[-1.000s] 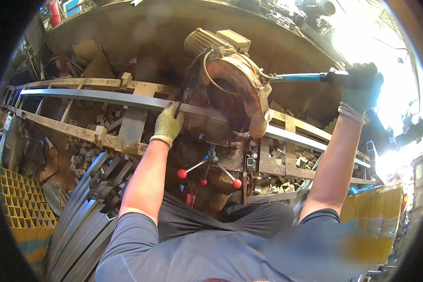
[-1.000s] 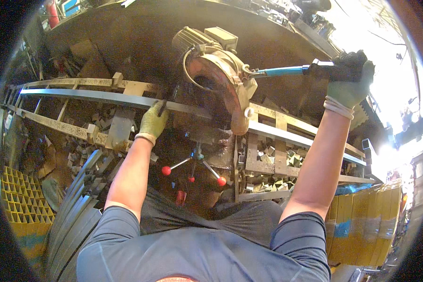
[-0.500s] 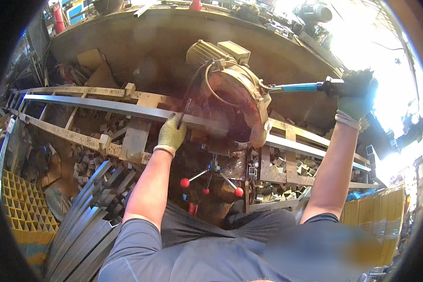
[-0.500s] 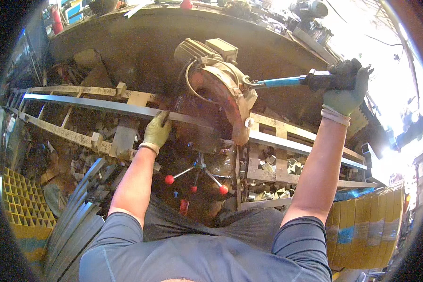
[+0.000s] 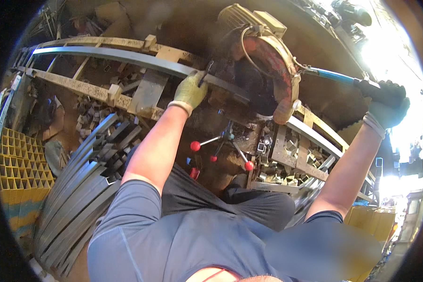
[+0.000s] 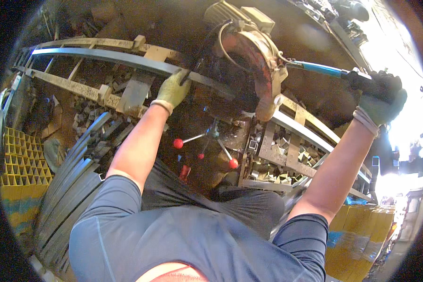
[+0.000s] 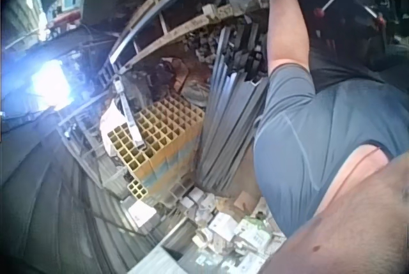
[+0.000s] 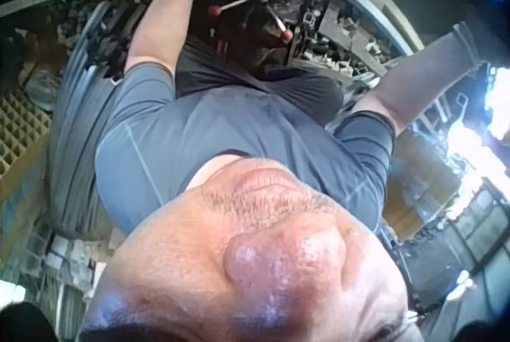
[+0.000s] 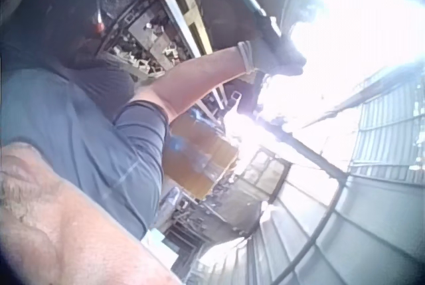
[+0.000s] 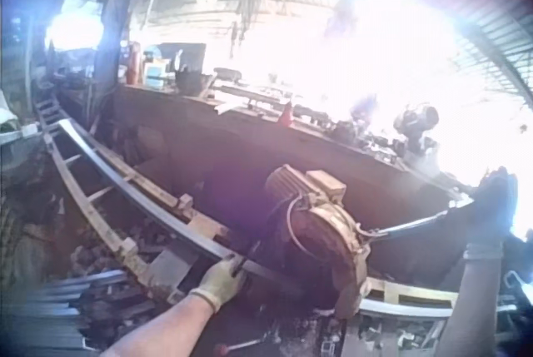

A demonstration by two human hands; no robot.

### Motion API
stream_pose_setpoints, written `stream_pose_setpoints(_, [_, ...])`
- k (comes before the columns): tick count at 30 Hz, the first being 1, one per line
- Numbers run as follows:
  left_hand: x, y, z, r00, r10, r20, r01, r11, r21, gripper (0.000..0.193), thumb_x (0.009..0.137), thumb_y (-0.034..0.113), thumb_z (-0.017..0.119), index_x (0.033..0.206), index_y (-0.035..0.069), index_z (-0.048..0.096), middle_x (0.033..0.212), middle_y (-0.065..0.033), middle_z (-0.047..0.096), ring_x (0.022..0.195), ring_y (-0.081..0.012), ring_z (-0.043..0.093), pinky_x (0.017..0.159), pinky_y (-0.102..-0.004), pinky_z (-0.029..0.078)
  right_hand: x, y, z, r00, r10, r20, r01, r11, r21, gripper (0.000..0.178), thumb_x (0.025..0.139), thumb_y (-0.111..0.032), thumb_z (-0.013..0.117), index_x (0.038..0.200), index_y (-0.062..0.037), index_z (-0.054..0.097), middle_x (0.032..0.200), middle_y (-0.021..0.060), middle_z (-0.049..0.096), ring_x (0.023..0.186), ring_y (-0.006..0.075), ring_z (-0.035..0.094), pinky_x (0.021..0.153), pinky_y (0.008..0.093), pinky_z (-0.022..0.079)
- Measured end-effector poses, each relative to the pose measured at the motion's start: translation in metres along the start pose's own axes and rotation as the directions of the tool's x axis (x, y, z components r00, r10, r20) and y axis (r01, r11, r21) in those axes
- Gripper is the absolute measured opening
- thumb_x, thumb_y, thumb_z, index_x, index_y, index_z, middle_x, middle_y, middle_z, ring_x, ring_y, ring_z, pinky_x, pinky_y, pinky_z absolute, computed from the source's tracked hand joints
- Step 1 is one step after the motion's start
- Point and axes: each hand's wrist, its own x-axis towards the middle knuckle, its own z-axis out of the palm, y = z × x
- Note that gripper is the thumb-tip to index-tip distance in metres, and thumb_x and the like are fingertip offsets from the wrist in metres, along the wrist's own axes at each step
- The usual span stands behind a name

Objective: The person sits on the floor and uses a chop saw to cut long metal bars into shorter pieces. They repeatedly position each bar under the blade, operate the saw, and then remove the cut piece before repeating the process.

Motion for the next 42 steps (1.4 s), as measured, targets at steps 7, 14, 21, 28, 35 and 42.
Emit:
stream_pose_setpoints(7, [0.006, -0.019, 0.009, 0.998, 0.036, -0.055, -0.036, 0.999, -0.007, 0.045, 0.108, 0.028, 0.072, 0.149, 0.008, 0.071, 0.154, -0.021, 0.069, 0.142, -0.0409, 0.067, 0.119, -0.0453, 0.053, 0.008, 0.002, 0.01, 0.996, 0.003, -0.086, 0.0, 0.999, 0.033, 0.04, 0.099, -0.044, 0.07, 0.099, -0.0052, 0.079, 0.095, 0.0165, 0.078, 0.097, 0.0383, 0.076, 0.096, 0.059, 0.061])
stream_pose_setpoints(14, [0.006, -0.005, -0.001, 0.998, -0.038, 0.048, 0.04, 0.998, -0.041, 0.048, 0.109, 0.031, 0.072, 0.151, 0.008, 0.07, 0.156, -0.0207, 0.068, 0.144, -0.0394, 0.066, 0.123, -0.0437, 0.051, 0.01, -0.004, 0.003, 0.999, 0.024, -0.032, -0.022, 0.997, 0.071, 0.034, 0.091, -0.039, 0.075, 0.094, -0.0058, 0.08, 0.091, 0.0161, 0.076, 0.093, 0.0383, 0.073, 0.095, 0.0586, 0.057])
stream_pose_setpoints(21, [0.005, -0.015, 0.007, 1.0, -0.021, -0.002, 0.021, 1.0, 0.016, 0.05, 0.109, 0.03, 0.072, 0.153, 0.006, 0.069, 0.157, -0.022, 0.068, 0.146, -0.0393, 0.065, 0.124, -0.0439, 0.05, 0.005, 0.001, 0.011, 0.989, -0.016, -0.144, 0.022, 0.999, 0.037, 0.036, 0.09, -0.04, 0.074, 0.094, -0.0059, 0.081, 0.09, 0.0164, 0.076, 0.09, 0.0381, 0.073, 0.091, 0.0565, 0.058])
stream_pose_setpoints(28, [0.007, -0.012, 0.006, 0.999, 0.032, -0.031, -0.033, 0.997, -0.063, 0.043, 0.106, 0.028, 0.069, 0.145, 0.011, 0.073, 0.15, -0.0221, 0.071, 0.137, -0.045, 0.067, 0.118, -0.0499, 0.053, -0.005, 0.004, 0.024, 0.97, -0.075, -0.23, 0.075, 0.997, -0.011, 0.033, 0.092, -0.039, 0.068, 0.093, -0.0074, 0.08, 0.087, 0.0161, 0.075, 0.083, 0.037, 0.072, 0.085, 0.0557, 0.059])
stream_pose_setpoints(35, [0.008, -0.016, 0.003, 0.998, -0.042, 0.052, 0.043, 0.999, -0.007, 0.052, 0.11, 0.035, 0.07, 0.156, 0.009, 0.068, 0.155, -0.0217, 0.069, 0.144, -0.0404, 0.066, 0.122, -0.046, 0.052, -0.004, 0.0, 0.007, 0.998, 0.045, -0.038, -0.039, 0.988, 0.151, 0.042, 0.097, -0.046, 0.067, 0.099, -0.0069, 0.084, 0.093, 0.018, 0.081, 0.093, 0.0401, 0.08, 0.093, 0.0633, 0.063])
stream_pose_setpoints(42, [0.007, -0.015, 0.009, 1.0, -0.007, -0.022, 0.005, 0.998, -0.067, 0.046, 0.106, 0.031, 0.068, 0.147, 0.012, 0.073, 0.152, -0.0224, 0.069, 0.138, -0.0458, 0.066, 0.118, -0.0505, 0.053, -0.031, -0.001, -0.027, 0.998, -0.04, 0.048, 0.036, 0.996, 0.079, 0.045, 0.097, -0.052, 0.071, 0.095, -0.0103, 0.086, 0.089, 0.0137, 0.083, 0.089, 0.0339, 0.082, 0.09, 0.0546, 0.065])
